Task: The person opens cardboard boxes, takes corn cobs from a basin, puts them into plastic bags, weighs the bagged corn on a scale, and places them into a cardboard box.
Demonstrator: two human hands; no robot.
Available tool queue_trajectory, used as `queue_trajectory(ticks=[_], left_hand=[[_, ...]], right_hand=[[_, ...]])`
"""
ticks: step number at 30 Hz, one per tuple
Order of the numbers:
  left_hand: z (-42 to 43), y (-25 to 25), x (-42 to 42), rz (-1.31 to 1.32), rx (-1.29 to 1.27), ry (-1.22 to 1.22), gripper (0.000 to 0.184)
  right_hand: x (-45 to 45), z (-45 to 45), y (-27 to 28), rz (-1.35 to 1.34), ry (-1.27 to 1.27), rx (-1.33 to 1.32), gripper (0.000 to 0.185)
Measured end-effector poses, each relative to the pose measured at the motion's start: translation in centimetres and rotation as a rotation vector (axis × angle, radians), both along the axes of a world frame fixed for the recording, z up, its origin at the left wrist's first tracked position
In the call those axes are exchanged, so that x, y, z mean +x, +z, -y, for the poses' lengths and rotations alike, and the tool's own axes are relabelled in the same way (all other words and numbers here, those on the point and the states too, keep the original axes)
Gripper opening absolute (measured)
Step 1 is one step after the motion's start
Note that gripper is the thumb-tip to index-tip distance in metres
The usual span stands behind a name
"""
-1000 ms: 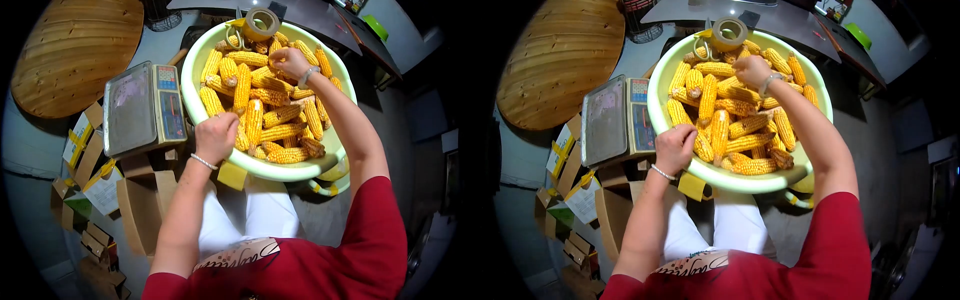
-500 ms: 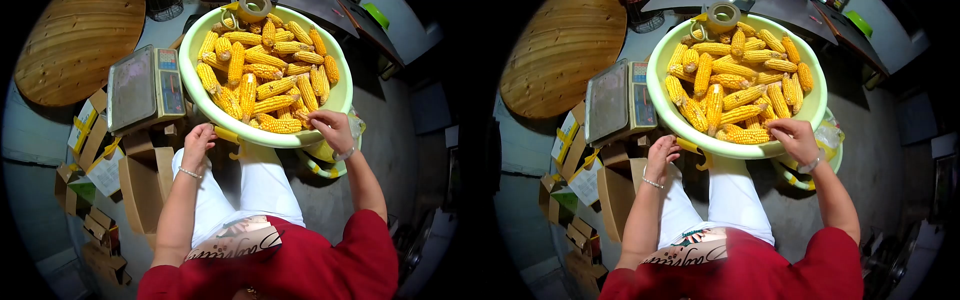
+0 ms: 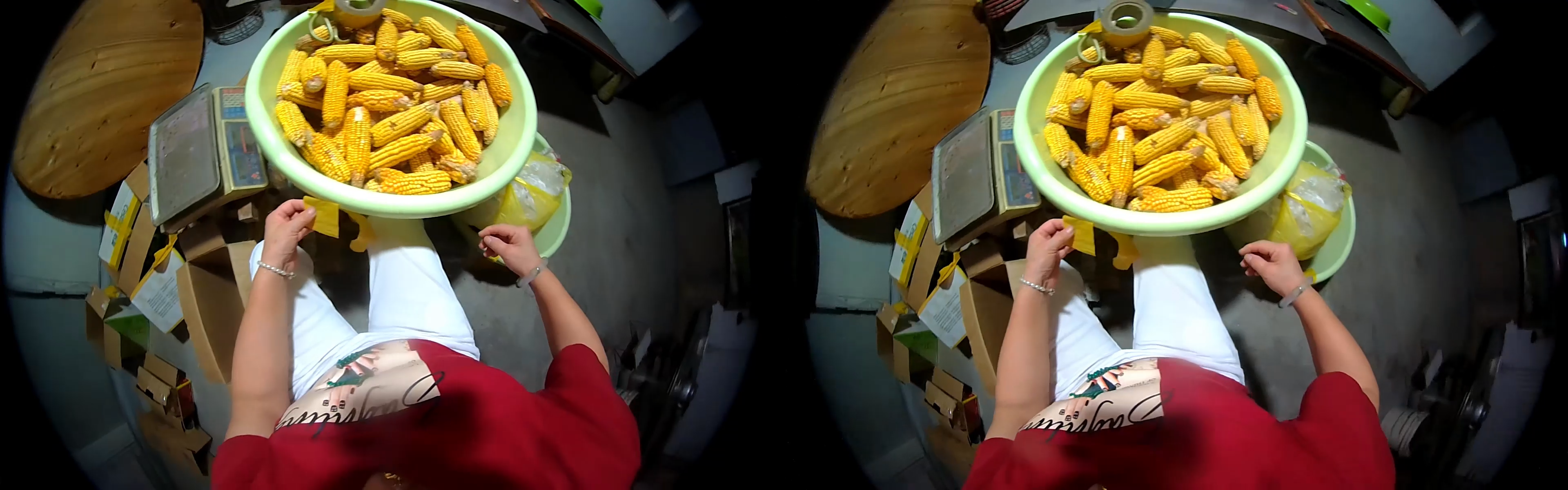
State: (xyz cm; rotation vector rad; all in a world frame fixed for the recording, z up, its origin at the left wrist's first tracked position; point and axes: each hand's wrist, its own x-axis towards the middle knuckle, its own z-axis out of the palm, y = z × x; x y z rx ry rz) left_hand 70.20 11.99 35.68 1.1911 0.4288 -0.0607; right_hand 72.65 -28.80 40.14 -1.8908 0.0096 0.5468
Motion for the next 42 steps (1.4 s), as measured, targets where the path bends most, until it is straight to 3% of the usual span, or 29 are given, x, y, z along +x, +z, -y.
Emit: queue_trajectory(ticks=[11, 15, 16, 20, 23, 27, 29, 36, 39, 42], left_hand=[[1.2, -0.9, 0.9, -0.056, 0.076, 0.047, 0.006], [0.6, -1.9, 0.5, -0.107, 0.082, 0.021, 0.008], [0.2, -2.4, 0.2, -0.125, 0.076, 0.031, 0.008], [0.0, -2.8, -1.3, -0.200, 0.104, 0.109, 0.009], [-0.8, -4.0, -2.1, -0.185, 0.047, 0.118, 0.009], [-0.3, -3.2, -2.4, -0.201, 0.019, 0.151, 0.008], [-0.3, -3.5, -2.5, -0.195, 0.034, 0.144, 0.008], [-0.2, -3.7, -2.5, -0.165, -0.005, 0.142, 0.006], [-0.3, -3.9, -2.6, -0.154, -0.020, 0.123, 0.007], [-0.2, -4.0, -2.6, -0.151, -0.017, 0.121, 0.008]], right_hand=[[8.0, 11.7, -9.3, 0.036, -0.382, -0.237, 0.010], [10.0, 11.5, -13.1, 0.259, -0.144, -0.571, 0.023], [10.2, 10.7, -12.7, 0.197, -0.140, -0.588, 0.036], [9.7, 7.1, -10.7, 0.276, -0.173, -0.784, 0.050], [9.7, 6.9, -13.8, 0.309, -0.080, -1.008, 0.046], [9.9, 7.5, -16.6, 0.174, -0.114, -0.952, 0.024], [9.5, 8.0, -17.8, 0.280, -0.123, -0.920, 0.018], [7.4, 8.5, -16.9, 0.445, -0.133, -0.684, 0.017], [8.2, 9.6, -17.1, 0.391, -0.212, -0.555, 0.019], [9.0, 10.6, -17.9, 0.596, -0.283, -0.434, 0.018]])
